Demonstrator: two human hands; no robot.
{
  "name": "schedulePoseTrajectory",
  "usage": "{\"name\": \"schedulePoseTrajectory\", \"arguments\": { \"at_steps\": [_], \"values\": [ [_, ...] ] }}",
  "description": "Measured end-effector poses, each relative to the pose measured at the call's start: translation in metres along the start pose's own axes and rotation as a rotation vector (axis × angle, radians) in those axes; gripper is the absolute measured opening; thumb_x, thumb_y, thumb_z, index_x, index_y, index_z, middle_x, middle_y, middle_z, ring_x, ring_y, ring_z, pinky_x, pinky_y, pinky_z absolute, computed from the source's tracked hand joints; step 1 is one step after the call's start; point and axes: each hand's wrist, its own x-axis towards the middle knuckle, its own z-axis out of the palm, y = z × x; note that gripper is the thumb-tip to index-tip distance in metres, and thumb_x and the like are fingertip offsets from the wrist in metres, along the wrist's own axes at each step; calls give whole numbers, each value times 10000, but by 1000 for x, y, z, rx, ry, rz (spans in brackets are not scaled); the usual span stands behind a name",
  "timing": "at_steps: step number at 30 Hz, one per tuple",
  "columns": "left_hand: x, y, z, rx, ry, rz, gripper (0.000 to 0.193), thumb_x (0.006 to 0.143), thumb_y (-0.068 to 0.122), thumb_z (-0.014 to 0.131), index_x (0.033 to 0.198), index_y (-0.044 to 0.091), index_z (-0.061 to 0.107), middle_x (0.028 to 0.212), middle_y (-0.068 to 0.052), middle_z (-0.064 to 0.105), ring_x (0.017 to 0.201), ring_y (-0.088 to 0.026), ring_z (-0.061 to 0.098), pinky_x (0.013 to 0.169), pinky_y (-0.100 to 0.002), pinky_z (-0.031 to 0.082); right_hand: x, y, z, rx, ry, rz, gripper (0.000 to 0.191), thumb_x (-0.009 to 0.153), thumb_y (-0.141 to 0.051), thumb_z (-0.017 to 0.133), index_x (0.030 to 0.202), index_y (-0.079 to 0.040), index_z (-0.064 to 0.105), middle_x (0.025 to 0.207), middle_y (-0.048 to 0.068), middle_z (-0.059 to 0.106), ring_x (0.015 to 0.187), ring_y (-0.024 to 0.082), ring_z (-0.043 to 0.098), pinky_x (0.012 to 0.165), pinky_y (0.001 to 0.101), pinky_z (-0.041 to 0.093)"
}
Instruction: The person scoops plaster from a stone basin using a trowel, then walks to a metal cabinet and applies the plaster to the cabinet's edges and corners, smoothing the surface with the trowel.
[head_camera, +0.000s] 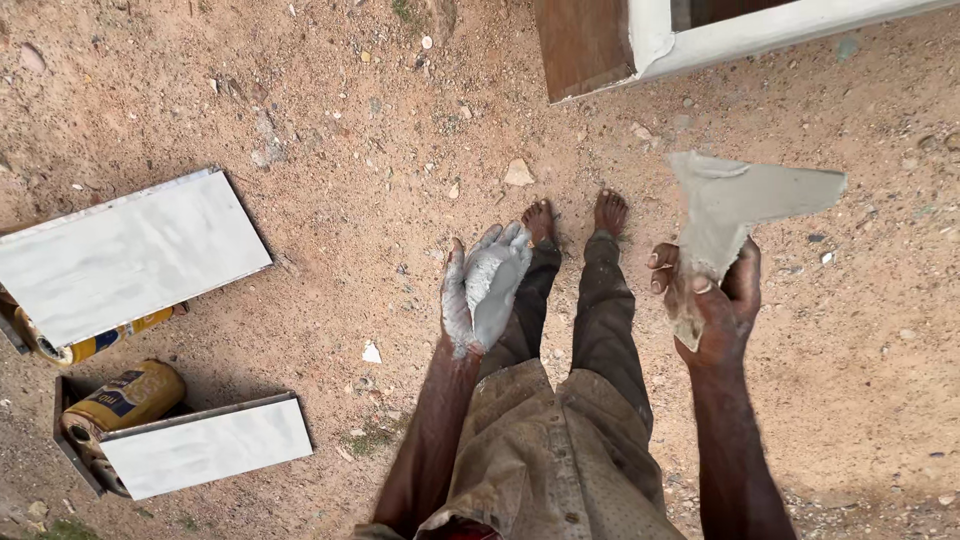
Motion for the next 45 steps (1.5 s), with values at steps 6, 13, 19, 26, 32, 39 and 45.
{"name": "schedulePoseTrajectory", "arguments": {
  "at_steps": [6, 13, 19, 26, 32, 39, 45],
  "values": [
    [4, -14, 1, -21, 28, -26, 692, 1074, 453, 482, 1505, -68, 336, 1593, -289, 363, 1492, -412, 365, 1258, -524, 308, 51, 11, 2, -1323, -18, -510, 729, 921, 34, 728, 1570, -34, 403, 1615, 241, 342, 1532, 408, 359, 1277, 549, 419],
    [-16, -2, -61, 24, 137, -26, 710, 1076, 455, 462, 1531, -68, 310, 1602, -288, 345, 1492, -400, 352, 1252, -496, 321, 98, 84, -17, -1353, 2, -618, 709, 1017, -56, 830, 1563, -76, 379, 1712, 206, 216, 1598, 372, 226, 1314, 503, 318],
    [-17, 10, -80, 47, 242, -16, 743, 1049, 465, 472, 1535, -66, 287, 1598, -293, 332, 1482, -399, 362, 1239, -489, 333, 130, 131, -37, -1191, -26, -696, 705, 1048, -60, 793, 1580, -127, 335, 1724, 186, 158, 1613, 378, 193, 1307, 449, 377],
    [-9, 9, -72, 40, 199, -75, 775, 1042, 482, 502, 1548, -61, 279, 1617, -267, 335, 1492, -377, 371, 1238, -474, 351, 111, 143, -44, -1237, 8, -573, 669, 1017, -58, 751, 1542, -91, 337, 1718, 209, 209, 1607, 389, 225, 1331, 536, 298],
    [-4, 3, -66, -8, 152, -114, 724, 1082, 460, 459, 1555, -56, 273, 1628, -263, 324, 1496, -377, 354, 1238, -466, 372, 120, 107, -65, -1267, 104, -645, 642, 1072, -73, 715, 1569, -116, 311, 1711, 169, 162, 1626, 352, 157, 1325, 496, 225],
    [-7, -7, -64, -41, 182, -132, 709, 1076, 451, 461, 1541, -60, 300, 1620, -269, 320, 1489, -380, 349, 1237, -470, 348, 140, 107, -68, -1256, 41, -687, 649, 1102, -134, 721, 1586, -153, 289, 1718, 150, 113, 1629, 350, 124, 1328, 499, 244],
    [-9, -11, -65, 52, 258, -85, 745, 1054, 467, 471, 1523, -80, 286, 1596, -288, 327, 1484, -386, 361, 1237, -472, 345, 125, 129, -56, -1272, 37, -651, 676, 1071, -220, 742, 1562, -157, 283, 1739, 168, 117, 1613, 369, 146, 1307, 548, 222]
  ]
}}
